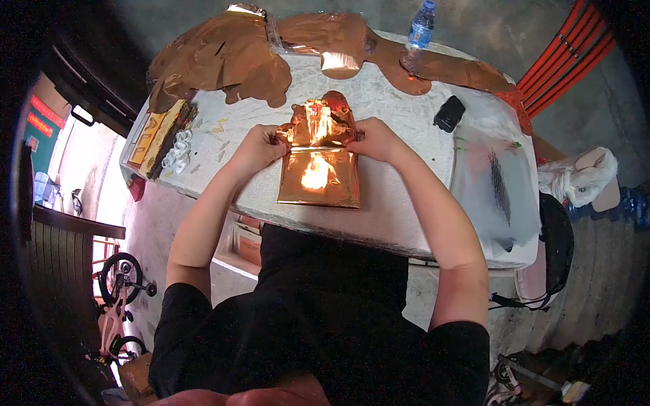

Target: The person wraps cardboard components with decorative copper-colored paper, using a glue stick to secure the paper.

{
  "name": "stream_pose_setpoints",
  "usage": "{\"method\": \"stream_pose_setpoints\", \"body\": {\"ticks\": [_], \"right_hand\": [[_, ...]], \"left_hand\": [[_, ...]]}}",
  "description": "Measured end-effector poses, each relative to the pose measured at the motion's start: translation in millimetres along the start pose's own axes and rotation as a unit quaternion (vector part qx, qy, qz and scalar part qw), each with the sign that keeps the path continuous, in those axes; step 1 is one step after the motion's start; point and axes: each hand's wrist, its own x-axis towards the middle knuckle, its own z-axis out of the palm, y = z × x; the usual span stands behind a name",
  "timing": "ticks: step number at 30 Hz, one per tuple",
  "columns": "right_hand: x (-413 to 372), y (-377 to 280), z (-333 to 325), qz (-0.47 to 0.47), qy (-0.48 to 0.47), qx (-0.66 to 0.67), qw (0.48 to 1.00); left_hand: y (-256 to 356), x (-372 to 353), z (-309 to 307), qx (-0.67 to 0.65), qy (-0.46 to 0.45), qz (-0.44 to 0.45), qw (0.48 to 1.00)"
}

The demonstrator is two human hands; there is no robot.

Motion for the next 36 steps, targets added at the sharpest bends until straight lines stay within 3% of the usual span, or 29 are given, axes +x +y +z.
{"method": "stream_pose_setpoints", "body": {"ticks": [3,5,12,14,21,22,23,24,26,27,29,33,36], "right_hand": [[-2,-14,-2,-0.023,0.019,0.032,0.999],[-3,-29,-8,0.088,-0.02,0.036,0.995],[8,-14,-9,0.106,-0.028,0.17,0.979],[7,-11,-5,0.038,-0.011,0.106,0.994],[-8,-14,3,-0.001,0.022,0.025,0.999],[-9,-14,3,-0.066,0.041,-0.074,0.994],[-9,-13,3,-0.13,0.058,-0.173,0.975],[-11,-13,4,-0.128,0.058,-0.172,0.975],[-16,-12,8,-0.165,0.067,-0.273,0.945],[-19,-12,10,-0.163,0.066,-0.272,0.946],[-25,-14,13,-0.264,0.09,-0.354,0.893],[-34,-28,12,-0.248,0.029,-0.477,0.842],[-33,-26,10,-0.317,0.025,-0.501,0.805]], "left_hand": [[3,0,-1,0.001,-0.002,0.006,1.0],[-9,6,1,-0.007,0.003,0.008,1.0],[-6,8,-3,-0.025,-0.018,-0.027,0.999],[-9,9,-2,-0.028,-0.014,-0.039,0.999],[-4,-2,4,-0.061,0.012,0.039,0.997],[-2,-4,3,-0.027,0.003,0.048,0.998],[-2,-5,3,0.006,-0.005,0.058,0.998],[-4,-5,3,0.005,-0.007,0.057,0.998],[-12,-5,6,0.061,0.038,0.234,0.97],[-7,-8,5,0.06,0.035,0.232,0.97],[9,-17,0,0.234,0.01,0.228,0.945],[14,-27,-1,0.284,0.01,0.265,0.921],[20,-31,-3,0.281,0.03,0.319,0.905]]}}
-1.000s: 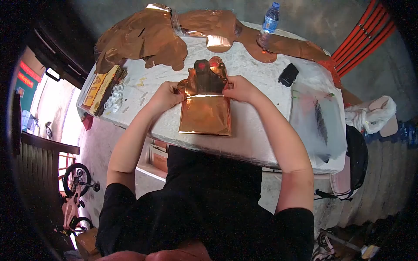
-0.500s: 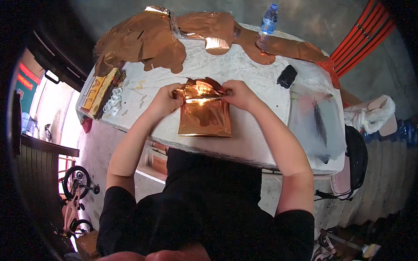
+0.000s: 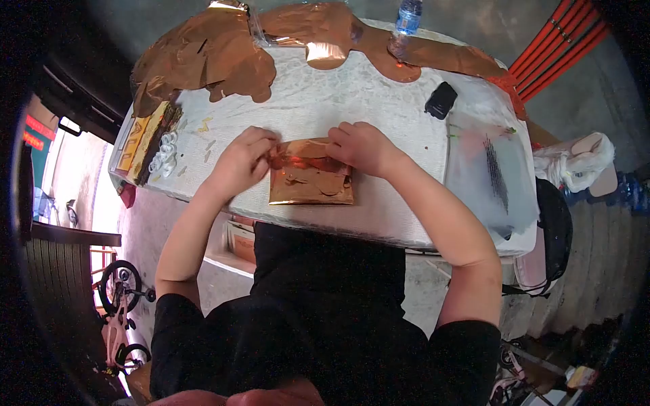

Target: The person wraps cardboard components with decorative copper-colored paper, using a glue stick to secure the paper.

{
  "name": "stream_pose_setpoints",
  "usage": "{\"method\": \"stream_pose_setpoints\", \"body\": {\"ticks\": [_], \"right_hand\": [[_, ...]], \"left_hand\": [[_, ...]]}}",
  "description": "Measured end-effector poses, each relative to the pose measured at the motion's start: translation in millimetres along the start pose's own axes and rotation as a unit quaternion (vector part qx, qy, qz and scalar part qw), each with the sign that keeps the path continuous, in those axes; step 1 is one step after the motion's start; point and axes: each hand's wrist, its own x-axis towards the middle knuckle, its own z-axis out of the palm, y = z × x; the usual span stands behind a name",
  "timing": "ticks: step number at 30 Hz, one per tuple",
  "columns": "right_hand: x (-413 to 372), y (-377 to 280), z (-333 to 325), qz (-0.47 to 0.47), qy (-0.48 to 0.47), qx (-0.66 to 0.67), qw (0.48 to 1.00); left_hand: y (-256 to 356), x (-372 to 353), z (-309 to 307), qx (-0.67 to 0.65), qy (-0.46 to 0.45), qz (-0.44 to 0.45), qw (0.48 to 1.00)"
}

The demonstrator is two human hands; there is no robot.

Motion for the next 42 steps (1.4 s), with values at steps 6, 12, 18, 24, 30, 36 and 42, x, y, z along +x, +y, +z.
{"method": "stream_pose_setpoints", "body": {"ticks": [6,12,18,24,30,36,42], "right_hand": [[3,-2,0,-0.016,-0.006,-0.04,0.999],[2,-1,2,-0.032,0.047,-0.042,0.998],[-5,-4,-12,-0.033,0.025,-0.048,0.998],[-24,1,-14,0.025,0.064,0.066,0.995],[3,-38,-11,0.255,0.147,0.236,0.926],[6,-62,3,0.213,-0.041,0.181,0.959],[2,-65,12,0.207,0.001,0.14,0.968]], "left_hand": [[36,-4,3,-0.149,0.002,-0.036,0.988],[40,-13,15,-0.046,-0.023,0.035,0.998],[37,-16,19,-0.07,0.007,0.021,0.997],[38,-17,16,-0.083,-0.011,0.017,0.996],[37,-18,18,-0.07,-0.021,0.024,0.997],[36,-19,19,-0.064,-0.029,0.023,0.997],[38,-20,17,-0.071,-0.037,0.021,0.997]]}}
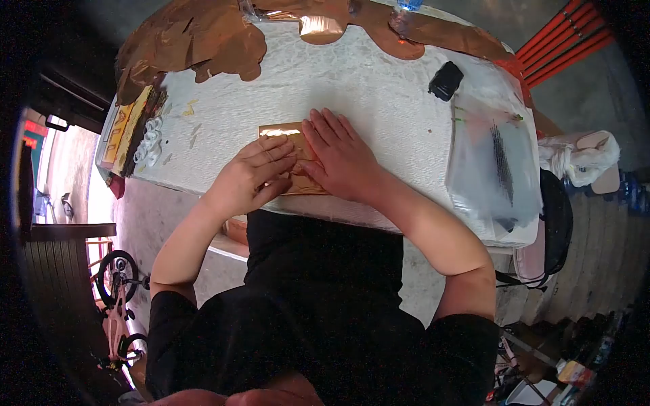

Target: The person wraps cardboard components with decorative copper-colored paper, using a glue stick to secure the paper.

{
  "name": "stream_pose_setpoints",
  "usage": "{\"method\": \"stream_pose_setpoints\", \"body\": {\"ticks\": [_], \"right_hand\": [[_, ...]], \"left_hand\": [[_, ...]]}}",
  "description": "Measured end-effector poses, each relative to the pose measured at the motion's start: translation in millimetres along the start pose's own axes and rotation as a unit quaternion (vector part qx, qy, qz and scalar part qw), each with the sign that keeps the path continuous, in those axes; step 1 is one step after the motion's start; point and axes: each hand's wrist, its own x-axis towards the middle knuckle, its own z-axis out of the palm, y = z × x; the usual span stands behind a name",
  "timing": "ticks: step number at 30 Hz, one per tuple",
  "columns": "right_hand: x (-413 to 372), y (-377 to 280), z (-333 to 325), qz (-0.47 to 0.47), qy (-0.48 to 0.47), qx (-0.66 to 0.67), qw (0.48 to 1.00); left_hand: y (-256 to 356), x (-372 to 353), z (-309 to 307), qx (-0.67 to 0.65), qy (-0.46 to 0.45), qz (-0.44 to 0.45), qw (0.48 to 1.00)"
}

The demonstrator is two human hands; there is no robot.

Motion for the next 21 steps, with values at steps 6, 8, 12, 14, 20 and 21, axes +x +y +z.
{"method": "stream_pose_setpoints", "body": {"ticks": [6,8,12,14,20,21], "right_hand": [[0,-5,-4,0.001,-0.011,-0.023,1.0],[0,-6,-5,0.008,-0.021,-0.022,0.999],[1,-7,-5,0.01,-0.024,-0.025,0.999],[0,-6,-4,0.008,-0.024,-0.029,0.999],[0,-5,-2,0.01,-0.028,-0.032,0.999],[1,-5,-3,0.005,-0.027,-0.032,0.999]], "left_hand": [[6,-9,-4,0.048,-0.053,-0.007,0.997],[11,-11,-7,0.058,-0.062,-0.02,0.996],[17,-18,-7,0.062,-0.06,-0.033,0.996],[16,-25,-9,0.03,-0.057,-0.034,0.997],[2,-29,-21,-0.141,0.127,-0.166,0.968],[-4,-25,-24,-0.112,0.176,-0.222,0.953]]}}
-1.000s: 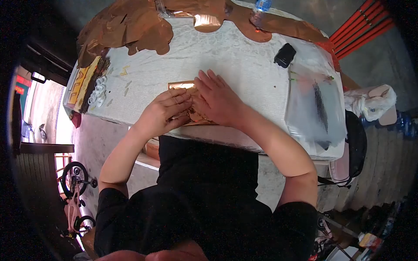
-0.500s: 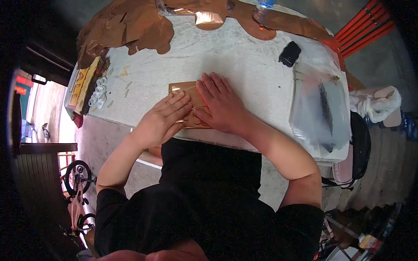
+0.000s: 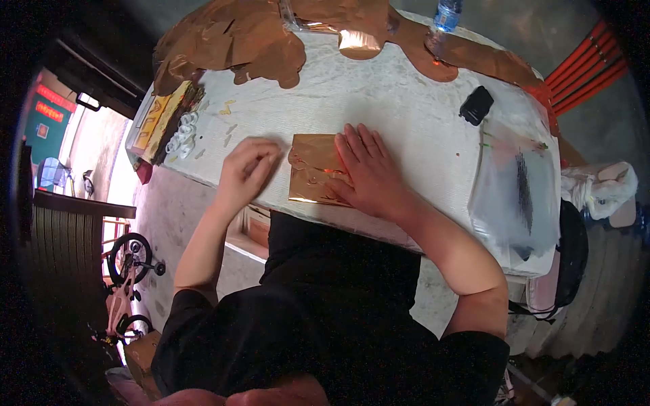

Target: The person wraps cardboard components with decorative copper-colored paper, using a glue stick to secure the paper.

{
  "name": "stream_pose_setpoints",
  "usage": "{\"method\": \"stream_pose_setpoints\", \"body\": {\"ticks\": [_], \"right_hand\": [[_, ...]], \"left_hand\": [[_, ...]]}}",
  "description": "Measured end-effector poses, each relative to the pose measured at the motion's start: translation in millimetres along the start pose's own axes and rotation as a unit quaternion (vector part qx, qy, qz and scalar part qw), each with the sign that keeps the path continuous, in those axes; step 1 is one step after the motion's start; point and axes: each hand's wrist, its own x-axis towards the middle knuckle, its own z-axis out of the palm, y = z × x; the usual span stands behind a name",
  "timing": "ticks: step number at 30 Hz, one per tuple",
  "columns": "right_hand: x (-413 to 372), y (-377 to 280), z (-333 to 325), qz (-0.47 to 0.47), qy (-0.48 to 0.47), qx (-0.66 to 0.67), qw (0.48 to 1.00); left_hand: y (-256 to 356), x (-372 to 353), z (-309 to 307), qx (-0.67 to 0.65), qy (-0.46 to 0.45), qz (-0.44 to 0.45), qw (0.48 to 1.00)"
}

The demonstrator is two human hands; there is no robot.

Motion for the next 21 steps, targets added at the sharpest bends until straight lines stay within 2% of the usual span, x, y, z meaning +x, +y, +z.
{"method": "stream_pose_setpoints", "body": {"ticks": [1,2,4,13,17,20,21], "right_hand": [[0,0,-1,0.004,-0.009,-0.001,1.0],[0,-1,-3,0.009,-0.019,-0.001,1.0],[0,0,-1,0.003,-0.012,-0.002,1.0],[-2,1,3,0.001,0.008,-0.005,1.0],[-1,2,5,0.0,0.012,-0.005,1.0],[-1,2,5,0.0,0.008,-0.005,1.0],[-1,2,5,0.0,0.009,-0.006,1.0]], "left_hand": [[-11,7,1,0.032,0.01,0.058,0.998],[-17,11,1,0.035,0.015,0.058,0.998],[-22,18,-1,0.053,-0.059,0.061,0.995],[-26,38,0,0.067,-0.147,0.149,0.976],[-17,43,0,0.061,-0.154,0.152,0.974],[-11,44,0,0.104,-0.144,0.152,0.972],[-13,46,0,0.13,-0.134,0.215,0.959]]}}
